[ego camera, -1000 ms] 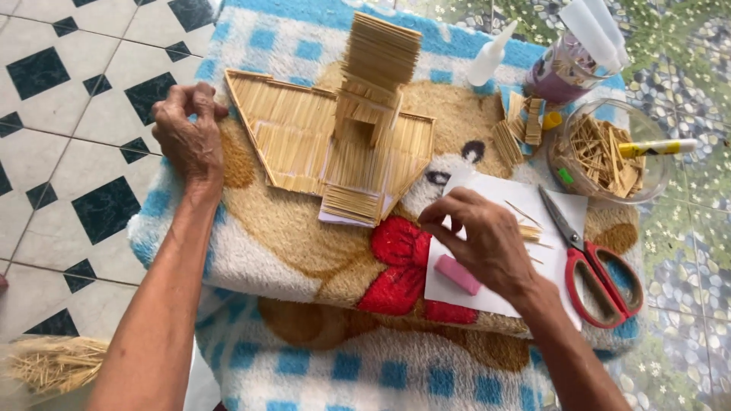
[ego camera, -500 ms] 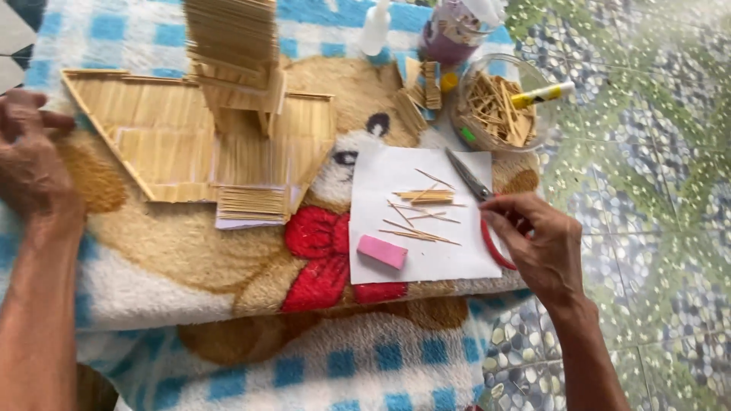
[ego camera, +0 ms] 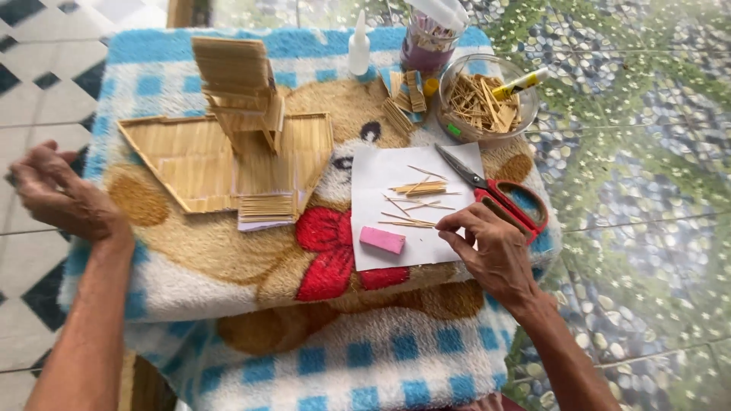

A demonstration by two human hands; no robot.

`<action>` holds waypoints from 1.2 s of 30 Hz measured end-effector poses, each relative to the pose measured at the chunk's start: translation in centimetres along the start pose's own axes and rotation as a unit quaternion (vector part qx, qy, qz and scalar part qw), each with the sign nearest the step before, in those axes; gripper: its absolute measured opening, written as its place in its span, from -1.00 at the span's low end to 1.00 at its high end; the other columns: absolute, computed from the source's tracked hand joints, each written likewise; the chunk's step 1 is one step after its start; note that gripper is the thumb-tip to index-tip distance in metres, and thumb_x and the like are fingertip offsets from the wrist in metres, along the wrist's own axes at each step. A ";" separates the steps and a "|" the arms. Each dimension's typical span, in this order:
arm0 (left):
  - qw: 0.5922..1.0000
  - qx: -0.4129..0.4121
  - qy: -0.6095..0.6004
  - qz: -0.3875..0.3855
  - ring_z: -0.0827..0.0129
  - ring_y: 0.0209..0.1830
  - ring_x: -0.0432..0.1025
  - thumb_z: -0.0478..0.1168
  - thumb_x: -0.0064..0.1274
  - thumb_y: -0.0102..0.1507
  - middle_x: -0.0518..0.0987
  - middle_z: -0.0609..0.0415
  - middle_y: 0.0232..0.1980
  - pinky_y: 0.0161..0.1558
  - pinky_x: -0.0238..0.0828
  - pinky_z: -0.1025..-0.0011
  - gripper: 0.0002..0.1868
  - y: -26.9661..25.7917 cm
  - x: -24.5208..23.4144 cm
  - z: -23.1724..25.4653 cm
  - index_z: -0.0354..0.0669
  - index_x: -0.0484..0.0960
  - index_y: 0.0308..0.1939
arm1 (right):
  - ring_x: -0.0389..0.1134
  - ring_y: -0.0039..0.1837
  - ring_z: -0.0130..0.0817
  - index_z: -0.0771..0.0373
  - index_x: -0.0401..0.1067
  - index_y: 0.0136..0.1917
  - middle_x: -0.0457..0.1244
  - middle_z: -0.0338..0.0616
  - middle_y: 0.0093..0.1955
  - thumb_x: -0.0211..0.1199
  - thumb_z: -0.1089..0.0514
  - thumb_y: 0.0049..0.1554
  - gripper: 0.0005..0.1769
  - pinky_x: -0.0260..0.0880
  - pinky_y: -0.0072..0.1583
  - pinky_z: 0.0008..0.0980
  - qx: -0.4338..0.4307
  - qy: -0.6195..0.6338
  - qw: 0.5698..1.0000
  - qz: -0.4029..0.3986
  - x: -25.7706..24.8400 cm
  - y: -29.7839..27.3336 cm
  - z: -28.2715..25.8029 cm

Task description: Assembling a craft structure by gluing small wooden sticks together.

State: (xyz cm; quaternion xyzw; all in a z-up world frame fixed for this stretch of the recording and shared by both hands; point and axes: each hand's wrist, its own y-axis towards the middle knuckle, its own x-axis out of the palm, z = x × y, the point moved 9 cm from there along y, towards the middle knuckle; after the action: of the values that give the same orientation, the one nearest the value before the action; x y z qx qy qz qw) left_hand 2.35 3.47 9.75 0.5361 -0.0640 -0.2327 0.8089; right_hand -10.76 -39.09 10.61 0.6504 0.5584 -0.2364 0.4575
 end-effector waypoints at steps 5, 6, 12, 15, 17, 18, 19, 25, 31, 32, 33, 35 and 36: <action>0.996 -0.085 -0.033 -0.021 0.31 -0.44 0.40 -0.36 -0.25 0.17 0.49 -0.01 -0.40 -0.46 0.33 0.46 -0.84 0.6 -0.3 -1.1 -0.27 0.47 -0.29 | 0.14 -0.43 -0.55 0.08 0.38 -0.31 0.20 -0.39 -0.34 0.16 0.14 -0.12 -0.96 0.12 -0.26 -0.56 0.008 0.017 1.000 0.001 0.1 -0.8 0.2; 0.991 -0.122 -0.051 -0.031 0.36 -0.40 0.38 -0.42 -0.17 0.09 0.48 0.01 -0.33 -0.44 0.33 0.53 -0.83 -0.2 -0.5 -1.9 -0.25 0.48 -0.27 | 0.16 -0.44 -0.58 0.04 0.40 -0.32 0.21 -0.44 -0.35 0.16 0.11 -0.13 -0.94 0.14 -0.25 -0.60 0.044 0.015 0.999 -0.006 0.2 -1.5 1.1; 0.978 -0.168 -0.086 -0.093 0.45 -0.44 0.29 -0.36 -0.02 0.13 0.42 0.12 -0.42 -0.38 0.27 0.54 -0.96 1.9 -3.1 4.8 -0.17 0.45 -0.39 | 0.09 -0.49 -0.57 0.07 0.46 -0.28 0.27 -0.44 -0.34 0.19 0.13 -0.17 -0.88 0.12 -0.32 -0.65 0.125 0.044 0.991 -0.016 0.5 -2.9 3.0; 0.934 -0.230 -0.192 -0.194 0.46 -0.38 0.33 -0.33 -0.04 0.11 0.46 0.10 -0.34 -0.35 0.32 0.62 -0.93 0.9 -2.8 9.3 -0.19 0.44 -0.33 | 0.16 -0.47 -0.61 0.05 0.45 -0.24 0.29 -0.41 -0.27 0.20 0.13 -0.19 -0.82 0.28 -0.28 -0.65 0.090 0.009 0.996 -0.006 0.9 -3.0 2.6; 0.915 -0.253 -0.218 -0.225 0.45 -0.38 0.35 -0.33 -0.02 0.09 0.46 0.09 -0.35 -0.36 0.34 0.64 -0.91 -0.4 -3.3 11.3 -0.20 0.43 -0.35 | 0.16 -0.49 -0.59 0.05 0.45 -0.24 0.29 -0.42 -0.29 0.19 0.12 -0.19 -0.83 0.27 -0.31 -0.64 0.093 0.013 0.995 -0.027 1.1 -2.8 1.8; 0.894 -0.271 -0.249 -0.254 0.43 -0.38 0.36 -0.32 -0.01 0.06 0.46 0.08 -0.35 -0.37 0.35 0.66 -0.90 -1.3 -3.1 12.5 -0.21 0.42 -0.36 | 0.15 -0.50 -0.58 0.05 0.44 -0.23 0.29 -0.42 -0.31 0.18 0.12 -0.18 -0.83 0.27 -0.35 -0.64 0.095 0.017 0.994 -0.040 1.3 -2.8 1.5; 0.893 -0.275 -0.249 -0.256 0.43 -0.38 0.36 -0.32 -0.01 0.06 0.46 0.08 -0.35 -0.37 0.35 0.66 -0.90 -1.6 -3.6 13.2 -0.21 0.42 -0.36 | 0.15 -0.50 -0.58 0.05 0.44 -0.23 0.29 -0.42 -0.31 0.18 0.12 -0.18 -0.83 0.27 -0.35 -0.64 0.097 0.015 0.994 -0.044 1.4 -2.9 1.1; 0.901 -0.192 -0.245 -0.301 0.45 -0.38 0.35 -0.18 -0.02 0.06 0.45 0.13 -0.38 -0.38 0.34 0.62 -0.86 -1.7 -5.5 17.8 -0.13 0.40 -0.40 | 0.10 -0.49 -0.61 -0.01 0.45 -0.23 0.26 -0.50 -0.35 0.16 0.13 -0.14 -0.85 0.12 -0.33 -0.69 0.103 0.030 0.993 -0.057 2.3 -4.1 0.6; 0.881 -0.188 -0.282 -0.330 0.50 -0.41 0.32 -0.21 0.02 0.03 0.44 0.16 -0.37 -0.39 0.32 0.65 -0.87 -2.8 -6.0 19.4 -0.11 0.42 -0.40 | 0.13 -0.46 -0.61 0.08 0.45 -0.26 0.28 -0.44 -0.33 0.18 0.15 -0.16 -0.87 0.13 -0.28 -0.69 0.080 0.059 0.994 -0.045 2.1 -4.7 -0.5; 0.867 -0.210 -0.302 -0.336 0.51 -0.44 0.33 -0.24 0.03 0.03 0.44 0.16 -0.40 -0.41 0.34 0.66 -0.88 -3.2 -5.8 19.5 -0.11 0.42 -0.42 | 0.14 -0.46 -0.62 0.09 0.45 -0.25 0.28 -0.42 -0.33 0.19 0.14 -0.17 -0.85 0.16 -0.29 -0.69 0.075 0.053 0.995 -0.040 2.0 -4.7 -0.6; 0.852 -0.231 -0.322 -0.341 0.52 -0.46 0.33 -0.28 0.04 0.02 0.45 0.16 -0.43 -0.42 0.35 0.67 -0.90 -3.6 -5.6 19.5 -0.11 0.43 -0.44 | 0.15 -0.47 -0.64 0.10 0.46 -0.24 0.29 -0.41 -0.32 0.21 0.14 -0.19 -0.82 0.19 -0.30 -0.69 0.071 0.047 0.996 -0.035 2.0 -4.7 -0.7; 0.846 -0.247 -0.315 -0.351 0.53 -0.47 0.33 -0.25 0.06 0.00 0.45 0.18 -0.45 -0.43 0.35 0.66 -0.90 -4.0 -5.7 19.7 -0.10 0.45 -0.46 | 0.15 -0.46 -0.64 0.09 0.45 -0.24 0.28 -0.42 -0.33 0.20 0.14 -0.19 -0.82 0.19 -0.30 -0.70 0.060 0.045 0.997 -0.034 2.1 -4.7 -1.1; 0.839 -0.262 -0.309 -0.363 0.54 -0.48 0.33 -0.23 0.08 -0.02 0.46 0.19 -0.47 -0.43 0.34 0.66 -0.89 -4.4 -5.6 19.7 -0.09 0.47 -0.48 | 0.14 -0.46 -0.64 0.08 0.45 -0.23 0.28 -0.44 -0.33 0.20 0.14 -0.18 -0.83 0.20 -0.30 -0.70 0.050 0.042 0.997 -0.033 2.1 -4.6 -1.4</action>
State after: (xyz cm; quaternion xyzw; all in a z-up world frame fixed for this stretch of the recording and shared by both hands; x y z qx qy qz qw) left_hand -10.94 -11.91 14.87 0.1889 -0.0483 -0.6712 0.7152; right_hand -14.86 -37.07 8.02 0.6633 0.5856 -0.2514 0.3923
